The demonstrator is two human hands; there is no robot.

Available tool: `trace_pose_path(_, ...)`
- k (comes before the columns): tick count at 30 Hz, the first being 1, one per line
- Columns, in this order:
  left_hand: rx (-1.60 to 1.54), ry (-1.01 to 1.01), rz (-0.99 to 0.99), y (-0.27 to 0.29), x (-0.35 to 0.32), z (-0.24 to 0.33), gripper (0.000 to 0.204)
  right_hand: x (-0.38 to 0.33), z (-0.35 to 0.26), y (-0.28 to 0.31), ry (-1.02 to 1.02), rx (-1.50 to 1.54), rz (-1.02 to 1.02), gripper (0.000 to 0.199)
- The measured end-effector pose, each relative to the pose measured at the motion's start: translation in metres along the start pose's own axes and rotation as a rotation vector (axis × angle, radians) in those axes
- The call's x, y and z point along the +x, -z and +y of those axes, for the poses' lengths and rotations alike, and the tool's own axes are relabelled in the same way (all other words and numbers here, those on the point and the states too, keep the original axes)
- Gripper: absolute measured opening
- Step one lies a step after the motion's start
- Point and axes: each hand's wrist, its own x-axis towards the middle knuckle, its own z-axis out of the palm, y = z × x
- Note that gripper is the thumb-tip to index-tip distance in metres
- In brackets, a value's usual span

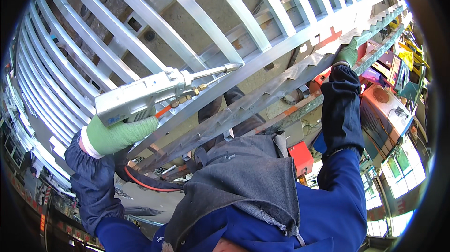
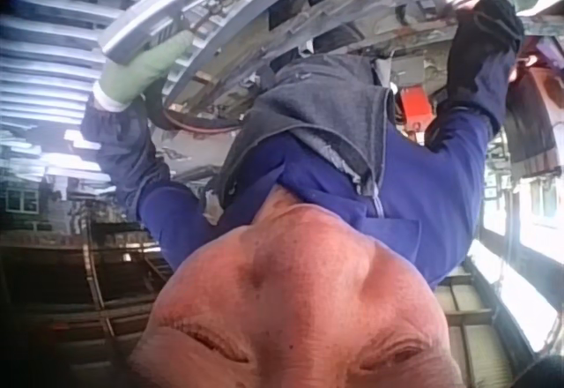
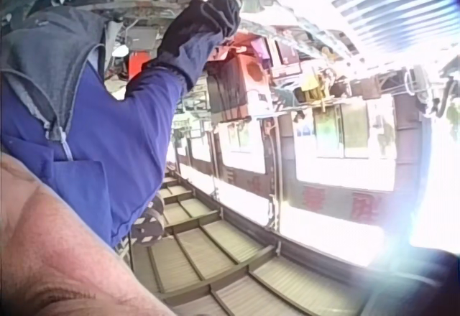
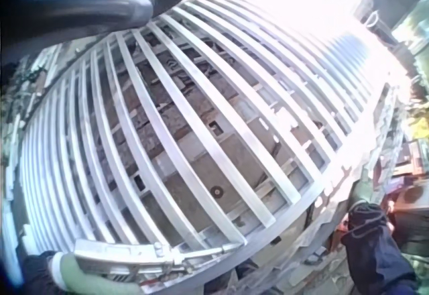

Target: The person measures a metal frame with a tape measure, then uses a welding torch to weld the joints of the frame. The person is wearing protective gloves and a welding apron.

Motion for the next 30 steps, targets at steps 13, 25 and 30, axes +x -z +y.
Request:
trace_pose_path(13, -0.008, 0.128, -0.034, 0.011, 0.005, 0.001, 0.042, 0.004, -0.003, 0.002, -0.009, -0.284, -0.079, 0.047)
trace_pose_path(25, 0.013, 0.034, -0.032, 0.016, 0.006, -0.011, 0.049, 0.013, 0.002, 0.004, 0.19, -0.754, -0.117, 0.045)
trace_pose_path(30, 0.007, 0.055, -0.022, 0.014, 0.006, -0.007, 0.05, 0.015, -0.001, 0.004, 0.142, -0.715, -0.13, 0.046)
